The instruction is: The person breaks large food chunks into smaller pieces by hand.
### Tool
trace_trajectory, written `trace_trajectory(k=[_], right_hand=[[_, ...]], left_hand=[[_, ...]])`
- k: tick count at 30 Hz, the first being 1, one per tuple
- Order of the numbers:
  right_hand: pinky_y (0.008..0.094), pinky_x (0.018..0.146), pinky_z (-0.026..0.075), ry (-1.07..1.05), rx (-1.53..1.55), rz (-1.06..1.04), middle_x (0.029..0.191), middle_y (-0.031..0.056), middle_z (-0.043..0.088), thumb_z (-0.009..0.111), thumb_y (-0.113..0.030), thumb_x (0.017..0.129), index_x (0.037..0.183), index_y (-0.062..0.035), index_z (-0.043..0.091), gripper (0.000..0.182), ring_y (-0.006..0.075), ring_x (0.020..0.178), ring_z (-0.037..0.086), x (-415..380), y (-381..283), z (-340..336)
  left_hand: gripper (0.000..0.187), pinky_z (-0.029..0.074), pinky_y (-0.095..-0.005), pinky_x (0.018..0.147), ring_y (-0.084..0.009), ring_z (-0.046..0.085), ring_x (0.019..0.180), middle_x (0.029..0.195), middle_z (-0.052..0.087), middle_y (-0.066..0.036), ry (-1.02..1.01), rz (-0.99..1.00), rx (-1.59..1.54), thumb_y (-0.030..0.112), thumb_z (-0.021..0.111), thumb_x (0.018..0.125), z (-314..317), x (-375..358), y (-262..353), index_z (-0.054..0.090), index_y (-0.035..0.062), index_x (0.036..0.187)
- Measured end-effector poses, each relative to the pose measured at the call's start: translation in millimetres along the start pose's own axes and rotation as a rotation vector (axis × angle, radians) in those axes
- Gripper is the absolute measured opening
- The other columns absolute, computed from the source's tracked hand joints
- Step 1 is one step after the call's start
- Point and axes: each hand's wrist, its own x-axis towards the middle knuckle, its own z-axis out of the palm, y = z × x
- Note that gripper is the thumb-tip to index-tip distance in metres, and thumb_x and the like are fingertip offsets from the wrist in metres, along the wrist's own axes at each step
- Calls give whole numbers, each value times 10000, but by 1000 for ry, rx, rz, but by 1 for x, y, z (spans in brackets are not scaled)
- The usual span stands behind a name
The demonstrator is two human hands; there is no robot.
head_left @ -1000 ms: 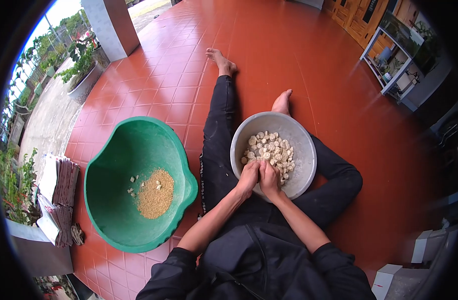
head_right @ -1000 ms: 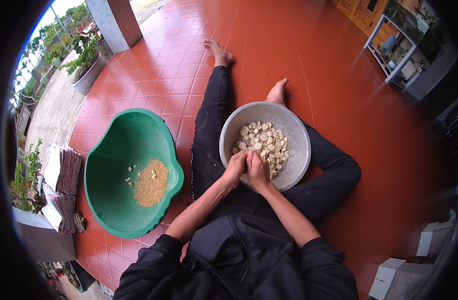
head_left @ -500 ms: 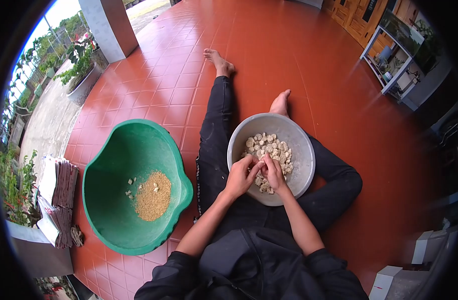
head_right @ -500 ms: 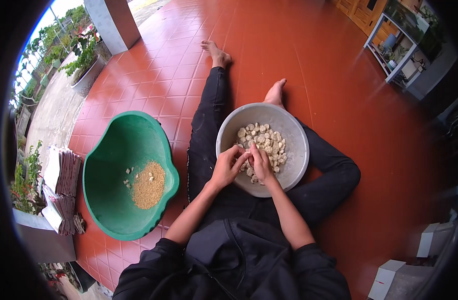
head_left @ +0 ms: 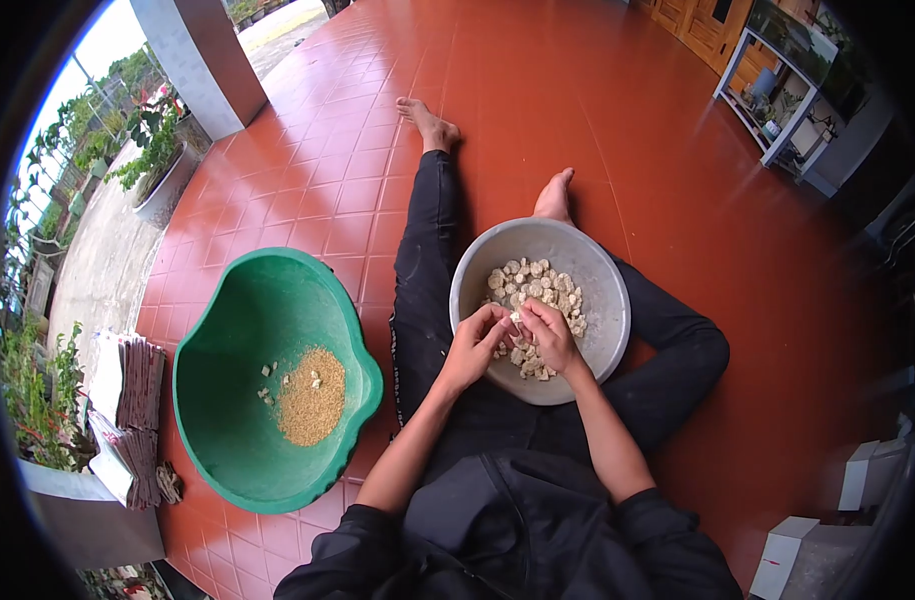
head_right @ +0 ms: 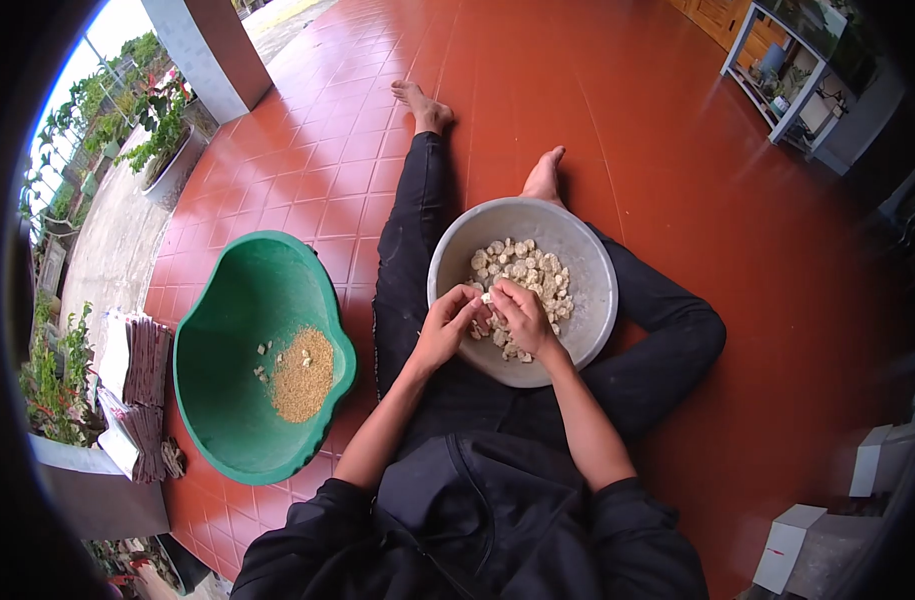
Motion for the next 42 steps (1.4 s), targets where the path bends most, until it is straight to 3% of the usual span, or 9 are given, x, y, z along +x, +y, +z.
trace_trajectory(k=[4,6,10,16,19,21,24,27,42], right_hand=[[201,498,312,8,209,76,630,-49,411,452,-234,995,756,-88,490,283,28,550,373,0,-1,3],[203,493,320,32,245,131,625,-43,412,441,-233,1001,749,-90,485,294,34,548,385,1,1,4],[206,488,318,14,200,129,616,-45,410,422,-248,1011,735,-83,478,326,31,550,391,0,3,4],[350,523,378,53,-291,-113,597,112,470,419,-236,986,756,-7,474,330,219,544,501,-2,-14,4],[404,552,387,-31,-297,-107,629,173,485,423,-221,970,782,7,482,301,309,572,523,-3,-16,2],[409,560,394,-41,-350,-120,648,184,515,424,-216,967,789,4,498,293,341,606,548,-4,-14,2],[435,575,407,-58,-476,-150,678,205,544,430,-207,960,806,3,516,274,386,649,565,-5,-10,1],[464,593,422,-80,-532,-170,701,221,568,441,-208,954,813,-1,524,264,414,691,577,-6,-13,1],[491,628,441,-113,-786,-103,730,211,586,484,-164,922,824,-13,507,181,414,718,580,-39,-20,-5]], left_hand=[[146,467,-209,636,-70,594,719,830,625,-15,37,119,99,113,577,945,5,-2,6,559,18,1054],[135,480,-218,634,-68,602,716,806,643,-35,98,181,383,74,613,915,5,-4,11,578,-9,1015],[117,487,-229,613,-71,616,700,770,661,-56,135,150,410,88,608,921,3,-4,7,595,-25,948],[162,458,-263,543,-93,571,578,662,630,-59,192,192,402,147,611,921,2,-1,2,616,-12,893],[184,466,-303,556,-159,596,574,663,628,-102,154,174,421,167,598,921,5,-3,7,601,-11,872],[236,474,-396,590,-316,622,620,695,622,-186,120,151,596,208,556,931,6,-5,12,577,-12,846],[271,465,-414,619,-366,605,652,696,612,-200,2,138,851,219,505,958,2,-7,11,556,-31,867],[275,448,-448,622,-419,577,685,711,588,-239,-27,32,740,218,505,947,2,-6,9,542,-37,850],[219,454,-463,626,-439,566,678,703,565,-268,-137,171,715,155,550,871,11,-11,4,564,-54,810]])
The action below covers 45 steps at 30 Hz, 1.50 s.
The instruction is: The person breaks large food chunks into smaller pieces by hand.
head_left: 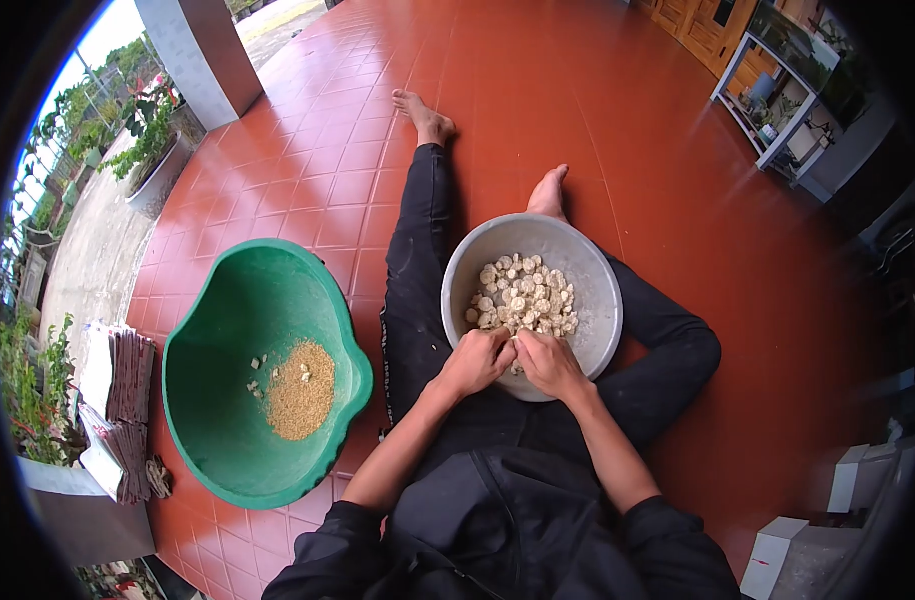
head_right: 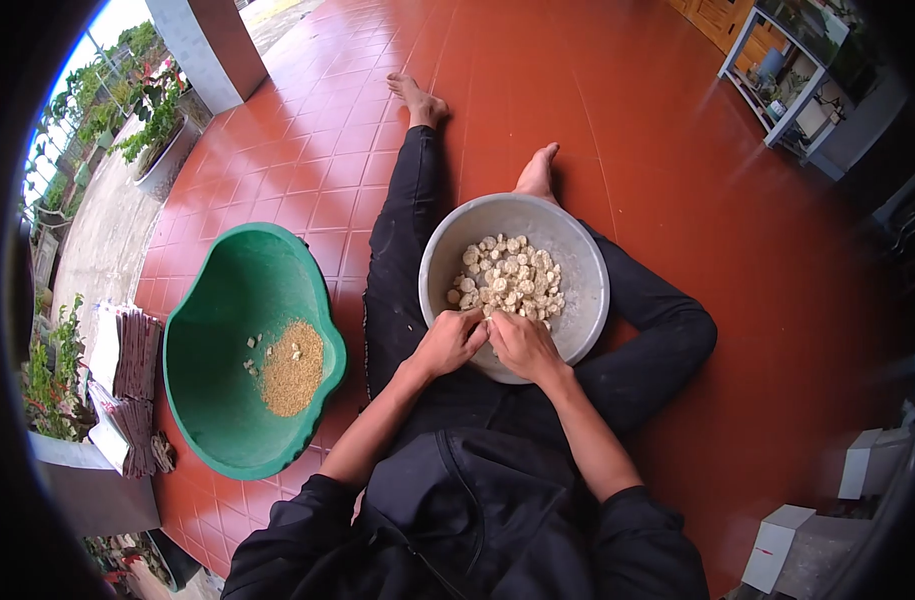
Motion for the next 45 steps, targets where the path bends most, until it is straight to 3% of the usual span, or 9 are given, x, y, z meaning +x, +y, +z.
trace_trajectory(k=[7,18,21,23,28,34,36,39,45], right_hand=[[450,658,472,43,169,-3,799,191,617,502,-147,922,932,-3,537,149,387,778,612,-14,9,5],[431,614,445,-48,154,13,756,213,569,509,-123,919,901,5,527,130,400,719,586,-9,14,7],[384,622,468,13,199,46,754,183,586,523,-102,918,923,8,543,112,332,703,616,-3,13,6],[330,644,486,122,357,80,771,131,611,559,-86,912,946,16,554,108,223,709,630,-1,10,5],[295,656,487,173,446,127,785,88,627,597,-89,906,931,21,562,118,142,721,609,2,13,11],[274,622,468,51,378,124,731,52,604,610,-101,908,884,15,571,124,106,676,573,0,21,10],[293,595,456,26,459,187,709,67,602,628,-149,907,887,17,583,174,109,651,552,0,24,8],[279,576,438,62,504,199,688,52,585,619,-199,919,869,13,592,220,82,632,518,1,24,9],[282,575,435,12,589,189,673,52,573,572,-223,936,872,14,595,247,85,622,514,0,26,6]], left_hand=[[197,464,-482,668,-425,587,725,741,602,-247,-133,115,167,164,550,865,-1,-1,-4,569,-30,832],[229,466,-496,674,-417,593,756,771,611,-236,-153,47,299,205,534,900,1,-3,-12,560,-18,855],[240,464,-501,668,-420,595,750,766,610,-241,-102,36,228,224,529,920,-1,-1,-10,569,-11,889],[240,464,-503,665,-419,598,756,775,612,-240,-120,35,226,233,529,925,1,-2,-13,577,-2,918],[225,464,-498,660,-420,599,781,812,623,-233,-141,3,224,231,535,923,-1,-2,-11,598,25,987],[191,496,-377,615,-309,629,646,759,644,-167,68,89,32,49,602,845,-6,1,-6,622,16,1032],[222,497,-300,610,-181,625,626,763,660,-132,-4,31,-71,-3,622,818,-8,2,-7,632,0,1040],[188,503,-269,630,-111,620,662,795,685,-103,-3,-79,-220,26,642,832,-8,3,-4,648,-23,1014],[188,513,-259,674,-85,609,718,853,692,-62,27,-98,-342,48,660,856,-4,2,-12,674,-42,1020]])
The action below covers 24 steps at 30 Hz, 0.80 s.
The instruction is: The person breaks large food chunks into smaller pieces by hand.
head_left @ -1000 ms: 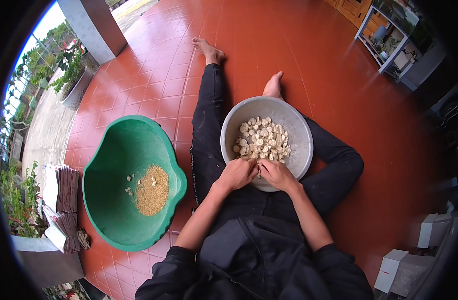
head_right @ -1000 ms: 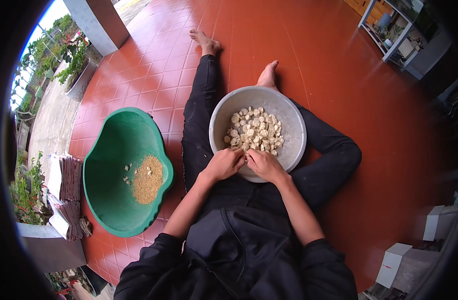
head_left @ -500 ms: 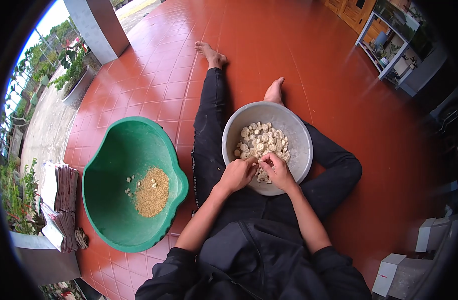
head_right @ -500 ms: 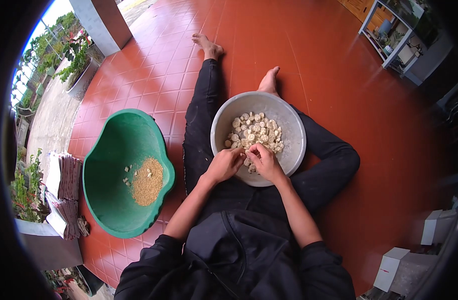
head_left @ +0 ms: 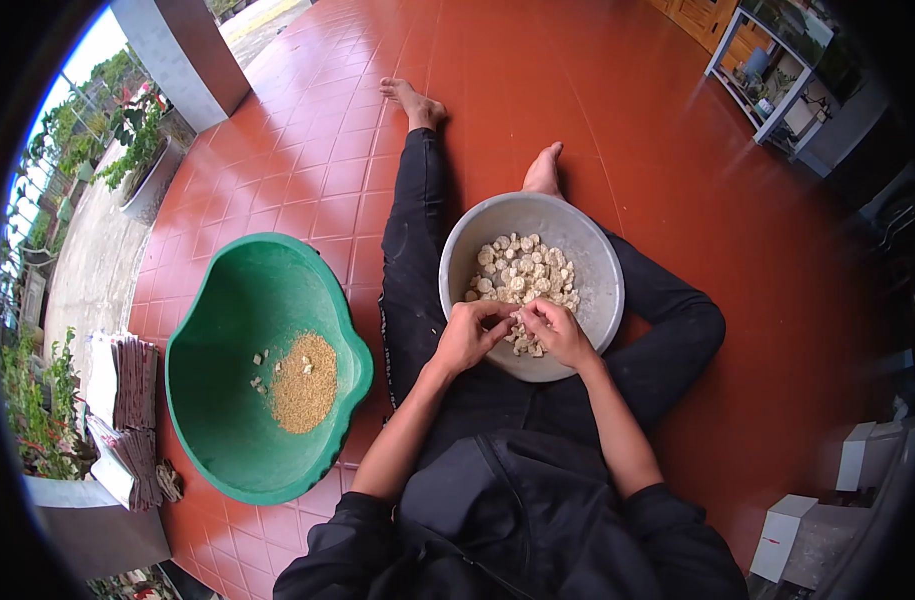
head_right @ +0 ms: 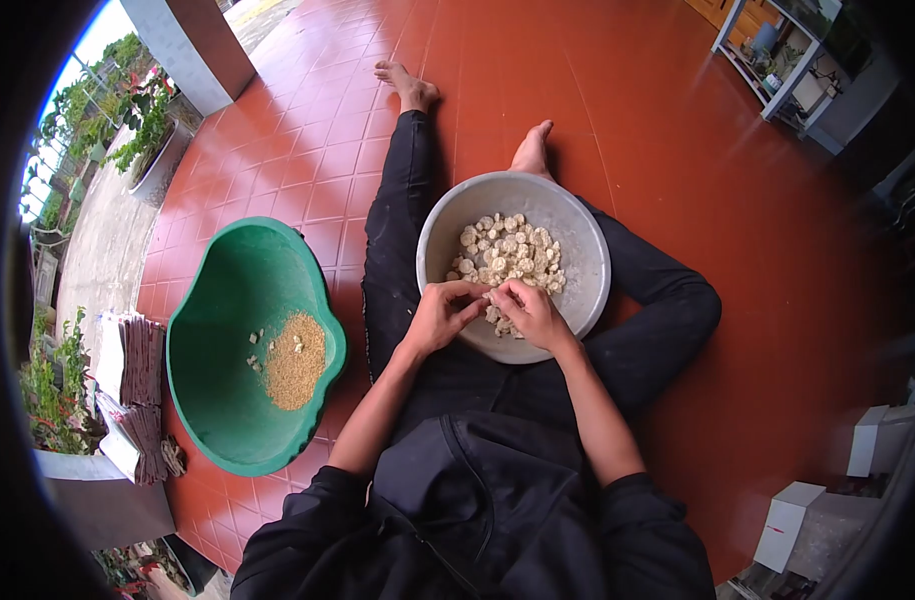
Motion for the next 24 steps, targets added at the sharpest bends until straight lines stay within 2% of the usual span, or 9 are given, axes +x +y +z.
trace_trajectory(k=[5,7,9,11,14,16,17,19,24], right_hand=[[293,585,440,-82,-66,-111,656,65,571,564,-167,906,878,30,588,201,106,626,527,-4,-6,-1],[281,619,460,-176,-56,74,726,39,601,545,-147,911,855,18,571,176,105,674,560,-6,-6,0],[291,614,459,-193,-99,62,716,51,602,535,-148,916,853,22,568,184,114,667,564,-6,-5,-1],[300,609,458,-211,-144,49,706,62,604,524,-149,921,851,26,565,192,123,659,567,-6,-5,-1],[331,592,453,-181,-249,-9,694,99,602,517,-145,924,834,27,550,197,171,634,579,-7,-9,0],[380,593,453,-143,-280,-56,709,163,603,515,-135,921,838,23,537,180,279,649,607,-7,-6,2],[380,593,453,-144,-279,-56,709,163,603,515,-135,921,838,23,537,180,279,649,607,-7,-5,3],[426,611,452,-125,-416,-138,744,208,604,511,-133,920,858,19,532,165,374,713,611,-7,-3,3],[457,621,451,-86,-485,-130,775,226,603,496,-126,920,886,11,527,145,415,759,599,-10,-3,5]], left_hand=[[231,517,-296,675,-167,660,737,858,678,-136,-13,115,70,24,662,820,-5,1,8,684,-23,1046],[230,518,-306,684,-192,667,742,870,671,-139,-54,143,142,21,663,811,-5,1,12,687,-23,1035],[238,525,-345,688,-282,664,731,859,657,-151,-70,205,257,15,658,787,-4,0,14,687,-22,1021],[229,525,-352,697,-299,653,751,870,651,-157,-71,216,336,23,651,791,-2,-1,11,685,-13,1015],[202,522,-383,708,-329,639,781,879,640,-168,-86,233,509,46,627,809,-1,-3,8,668,-7,1000],[186,519,-407,710,-342,636,792,878,634,-172,-98,237,604,60,611,822,0,-4,4,652,-9,991],[159,512,-422,708,-351,627,788,858,621,-176,-102,255,644,78,591,840,1,-4,1,628,-12,965],[143,505,-438,706,-360,619,784,837,608,-179,-107,274,685,96,571,857,2,-4,-3,605,-15,940],[137,485,-457,700,-377,597,795,817,579,-190,-130,221,684,122,520,890,4,-3,-1,527,-13,910]])
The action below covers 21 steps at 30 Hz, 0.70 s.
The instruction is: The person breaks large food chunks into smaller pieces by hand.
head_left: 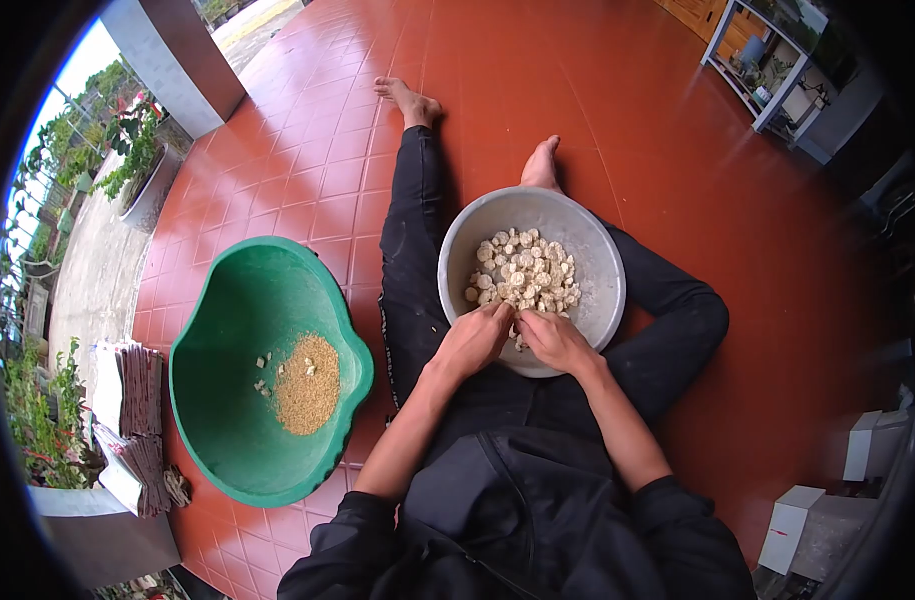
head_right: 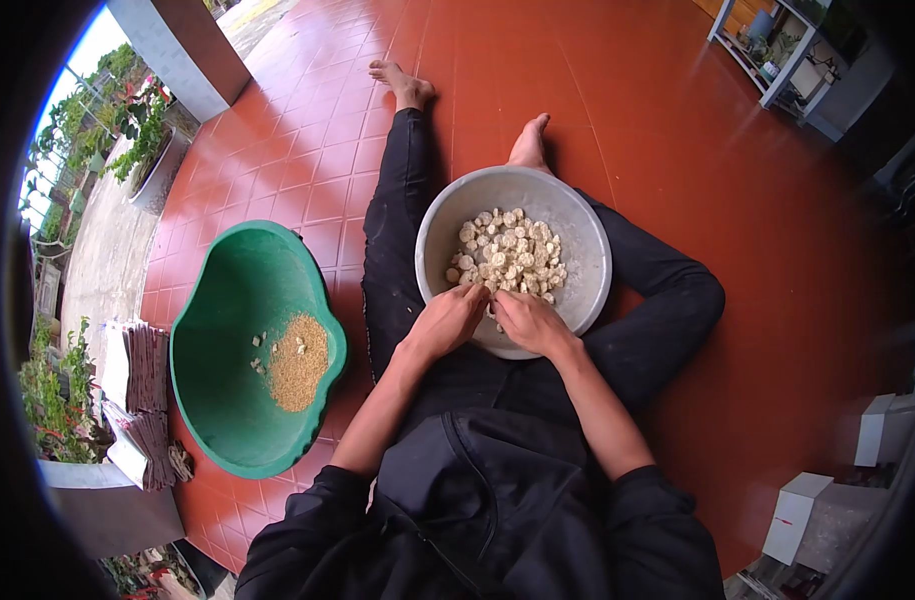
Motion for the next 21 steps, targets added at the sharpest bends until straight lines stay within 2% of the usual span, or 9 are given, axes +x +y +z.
trace_trajectory(k=[8,11,14,19,21], right_hand=[[473,613,452,64,-42,-61,735,214,587,503,-122,912,845,-3,498,137,416,726,594,0,-5,2],[476,623,457,83,-72,-35,733,197,589,534,-120,872,820,-8,489,131,410,722,595,0,-5,6],[486,617,460,104,-118,-27,714,212,589,533,-122,865,828,0,490,134,418,711,598,-1,-3,10],[519,624,458,97,-31,48,709,270,590,504,-115,872,833,30,495,150,462,713,594,1,2,24],[521,627,457,87,-43,64,715,279,590,494,-113,875,836,33,498,152,469,717,592,0,1,27]], left_hand=[[122,483,-459,675,-375,604,784,805,584,-185,-50,14,77,119,503,885,-2,1,-2,515,-2,895],[114,483,-461,647,-375,609,742,772,593,-173,-29,22,105,126,515,873,-1,0,-3,529,13,871],[113,482,-469,610,-380,611,696,739,605,-169,-8,10,115,133,528,859,1,0,-1,546,24,838],[122,477,-494,582,-397,608,657,698,614,-195,30,-58,103,130,531,841,11,-3,-1,560,20,799],[101,492,-474,556,-381,626,616,656,614,-221,29,-81,139,86,529,797,16,-4,-1,572,-5,792]])
